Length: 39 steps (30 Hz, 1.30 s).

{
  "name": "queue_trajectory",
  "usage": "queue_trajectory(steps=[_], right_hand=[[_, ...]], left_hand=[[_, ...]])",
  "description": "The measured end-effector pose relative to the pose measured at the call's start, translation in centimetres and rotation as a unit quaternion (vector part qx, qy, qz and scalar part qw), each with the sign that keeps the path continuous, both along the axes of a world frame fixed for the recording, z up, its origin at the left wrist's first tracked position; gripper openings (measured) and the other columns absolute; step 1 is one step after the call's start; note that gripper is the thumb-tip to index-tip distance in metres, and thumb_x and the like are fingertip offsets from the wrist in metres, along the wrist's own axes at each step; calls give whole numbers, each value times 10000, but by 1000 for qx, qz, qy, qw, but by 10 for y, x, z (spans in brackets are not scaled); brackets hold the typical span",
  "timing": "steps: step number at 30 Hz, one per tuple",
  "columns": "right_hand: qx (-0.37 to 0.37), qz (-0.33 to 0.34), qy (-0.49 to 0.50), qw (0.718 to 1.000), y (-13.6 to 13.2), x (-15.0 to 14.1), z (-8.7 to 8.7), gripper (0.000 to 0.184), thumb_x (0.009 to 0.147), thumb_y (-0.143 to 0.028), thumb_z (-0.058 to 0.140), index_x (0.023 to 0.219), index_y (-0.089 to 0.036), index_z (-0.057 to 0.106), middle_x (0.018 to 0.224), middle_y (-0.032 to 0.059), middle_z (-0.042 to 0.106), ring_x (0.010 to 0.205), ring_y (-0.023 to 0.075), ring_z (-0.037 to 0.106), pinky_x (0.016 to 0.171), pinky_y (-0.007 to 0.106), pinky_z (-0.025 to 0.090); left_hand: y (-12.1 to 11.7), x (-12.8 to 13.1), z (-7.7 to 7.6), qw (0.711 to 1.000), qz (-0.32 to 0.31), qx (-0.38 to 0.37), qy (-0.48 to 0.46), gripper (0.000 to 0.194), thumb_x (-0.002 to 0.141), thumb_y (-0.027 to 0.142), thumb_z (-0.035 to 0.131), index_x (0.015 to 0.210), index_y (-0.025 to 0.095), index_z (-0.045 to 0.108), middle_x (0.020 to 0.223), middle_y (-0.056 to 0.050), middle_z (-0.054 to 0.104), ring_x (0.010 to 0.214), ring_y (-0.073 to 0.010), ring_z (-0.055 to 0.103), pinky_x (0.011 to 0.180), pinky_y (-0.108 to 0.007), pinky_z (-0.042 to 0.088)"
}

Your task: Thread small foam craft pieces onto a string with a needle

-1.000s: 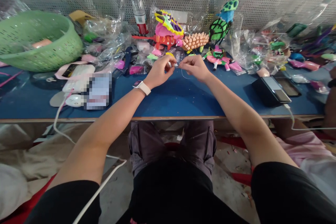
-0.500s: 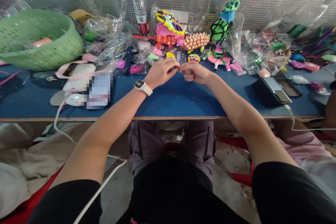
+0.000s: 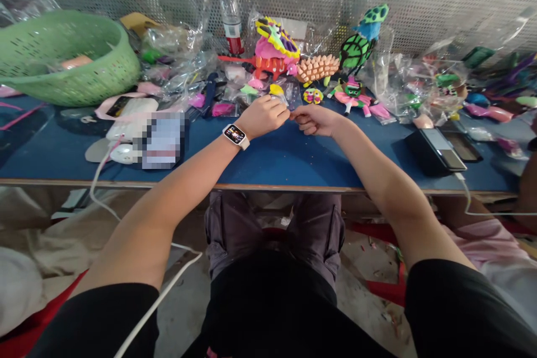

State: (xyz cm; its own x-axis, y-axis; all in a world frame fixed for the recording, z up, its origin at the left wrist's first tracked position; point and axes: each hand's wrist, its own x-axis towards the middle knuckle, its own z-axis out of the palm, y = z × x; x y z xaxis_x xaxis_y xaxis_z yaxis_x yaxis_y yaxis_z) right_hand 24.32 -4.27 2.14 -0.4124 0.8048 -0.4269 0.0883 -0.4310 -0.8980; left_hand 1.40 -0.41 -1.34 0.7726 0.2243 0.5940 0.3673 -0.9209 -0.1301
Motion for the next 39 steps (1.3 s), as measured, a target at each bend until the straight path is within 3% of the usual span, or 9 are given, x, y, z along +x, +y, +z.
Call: queue_trajectory(steps=[5, 9, 20, 28, 34, 39], right_hand=[[-6, -27, -7, 1000, -1, -3, 1, 212, 1021, -203, 708, 840, -211, 599, 589, -72, 484, 417, 53, 247, 321, 153, 244], [-5, -19, -13, 1000, 1, -3, -1, 253, 980, -199, 781, 815, -212, 589, 648, -36, 589, 402, 36, 247, 305, 167, 226], [37, 32, -40, 998, -1, 7, -1, 247, 926, -170, 870, 772, -163, 677, 603, -4, 662, 386, 42, 345, 325, 177, 349], [53, 38, -43, 997, -1, 6, -4, 141, 944, -157, 855, 836, -127, 769, 689, 48, 794, 363, 40, 376, 325, 171, 410], [38, 45, -37, 998, 1, 9, -3, 179, 971, -142, 837, 813, -126, 754, 728, 62, 813, 345, 19, 338, 294, 151, 337], [23, 67, -19, 997, 6, 15, -4, 158, 972, -143, 839, 841, -116, 756, 722, 62, 817, 328, 11, 303, 270, 139, 272]], left_hand=[[4, 2, -5, 999, 12, 29, 9, 385, 1153, 176, 459, 950, 176, 787, 861, -115, 754, 941, -264, 732, 874, -442, 558], [7, 3, -8, 999, -7, 31, 13, 348, 1144, 189, 509, 932, 178, 785, 865, -112, 759, 936, -262, 734, 917, -459, 571], [2, 2, -8, 998, -42, 18, 51, 248, 1097, 141, 597, 935, 173, 782, 882, -105, 768, 915, -254, 722, 904, -419, 566], [-3, 1, -3, 994, -29, 57, 91, 256, 1113, 166, 591, 957, 161, 794, 907, -114, 787, 914, -242, 722, 861, -389, 544], [-4, 2, -2, 991, -15, 87, 98, 270, 1128, 186, 575, 999, 152, 809, 928, -118, 787, 936, -247, 725, 865, -396, 544], [-3, 4, -4, 994, -18, 71, 80, 303, 1143, 200, 555, 1005, 142, 818, 905, -118, 769, 937, -251, 719, 900, -420, 543]])
